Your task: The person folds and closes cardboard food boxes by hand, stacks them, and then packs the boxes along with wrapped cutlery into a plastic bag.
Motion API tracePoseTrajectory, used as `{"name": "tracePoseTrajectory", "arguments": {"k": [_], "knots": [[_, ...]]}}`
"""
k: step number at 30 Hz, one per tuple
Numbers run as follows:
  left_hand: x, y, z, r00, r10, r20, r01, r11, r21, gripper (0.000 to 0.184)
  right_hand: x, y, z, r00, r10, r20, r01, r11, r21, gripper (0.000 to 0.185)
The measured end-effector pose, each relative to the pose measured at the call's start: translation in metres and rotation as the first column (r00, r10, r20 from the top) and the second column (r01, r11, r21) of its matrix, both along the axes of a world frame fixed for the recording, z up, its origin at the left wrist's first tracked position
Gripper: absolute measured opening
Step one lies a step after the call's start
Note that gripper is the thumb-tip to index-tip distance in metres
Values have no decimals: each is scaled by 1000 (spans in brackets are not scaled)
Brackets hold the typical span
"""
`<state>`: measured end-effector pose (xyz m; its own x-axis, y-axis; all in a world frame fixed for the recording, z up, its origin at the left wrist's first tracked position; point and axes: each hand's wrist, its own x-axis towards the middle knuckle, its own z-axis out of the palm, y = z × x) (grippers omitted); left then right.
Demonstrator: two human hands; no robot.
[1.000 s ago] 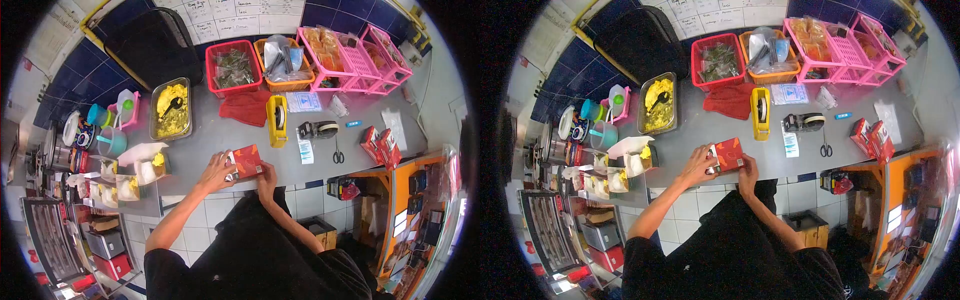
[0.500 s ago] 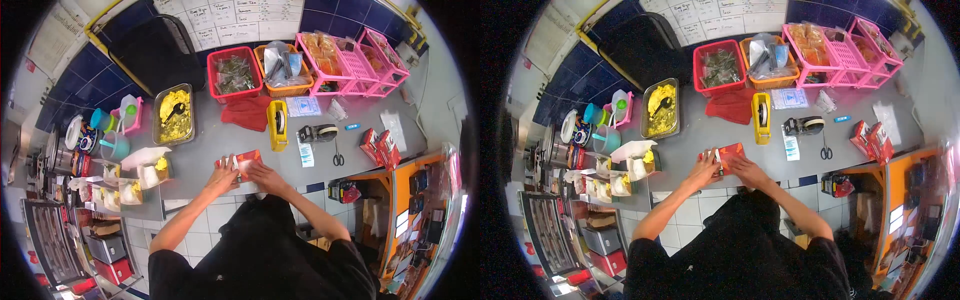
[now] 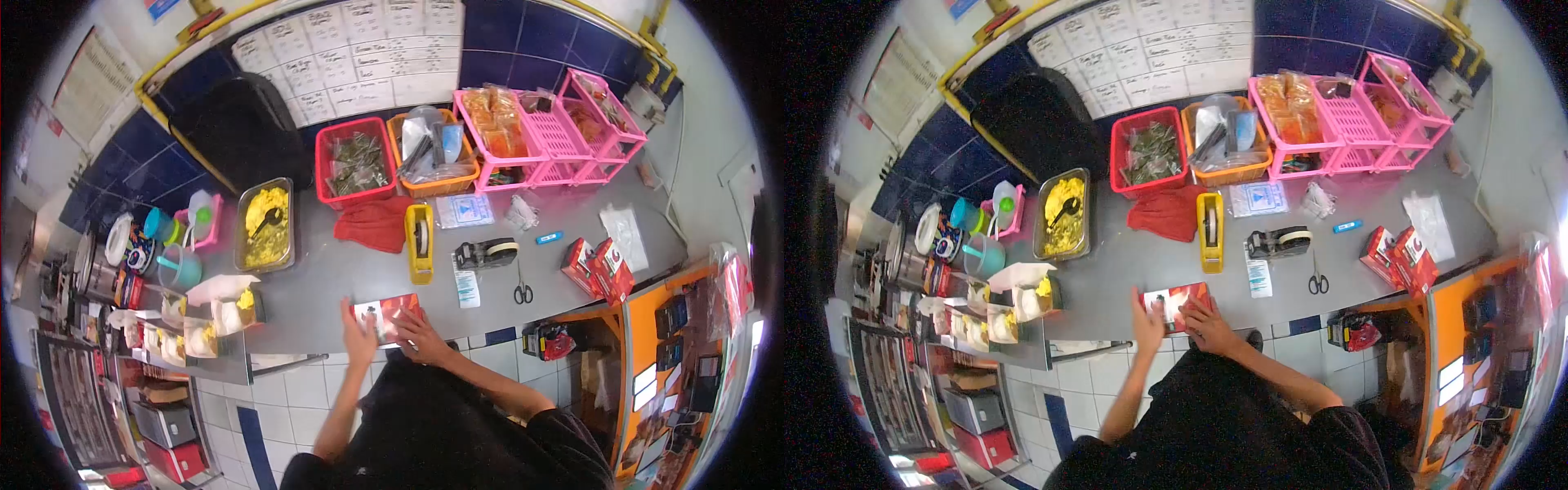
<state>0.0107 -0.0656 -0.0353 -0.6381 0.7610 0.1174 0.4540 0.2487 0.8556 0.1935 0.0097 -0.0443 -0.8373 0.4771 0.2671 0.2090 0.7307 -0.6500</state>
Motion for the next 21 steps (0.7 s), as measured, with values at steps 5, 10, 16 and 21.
{"name": "tracePoseTrajectory", "arguments": {"k": [5, 10, 16, 21], "knots": [[27, 13, 4, 996, -16, 85, 24, 996, -88, 71, 38, -3, -13, 1000, -29, 3, 29, 999, 20, 31], [37, 49, 29, 934, 81, -348, -27, 987, 158, 38, 47, 0, -15, 993, -90, -82, 101, 985, 139, 31], [47, 156, 18, 996, -93, 9, 93, 993, -68, 21, 43, -6, -17, 969, -163, -185, 179, 981, 73, 22], [42, 187, 5, 935, 33, 353, 81, 950, -301, 22, 42, -6, -19, 958, -186, -220, 208, 975, 80, 21]]}}
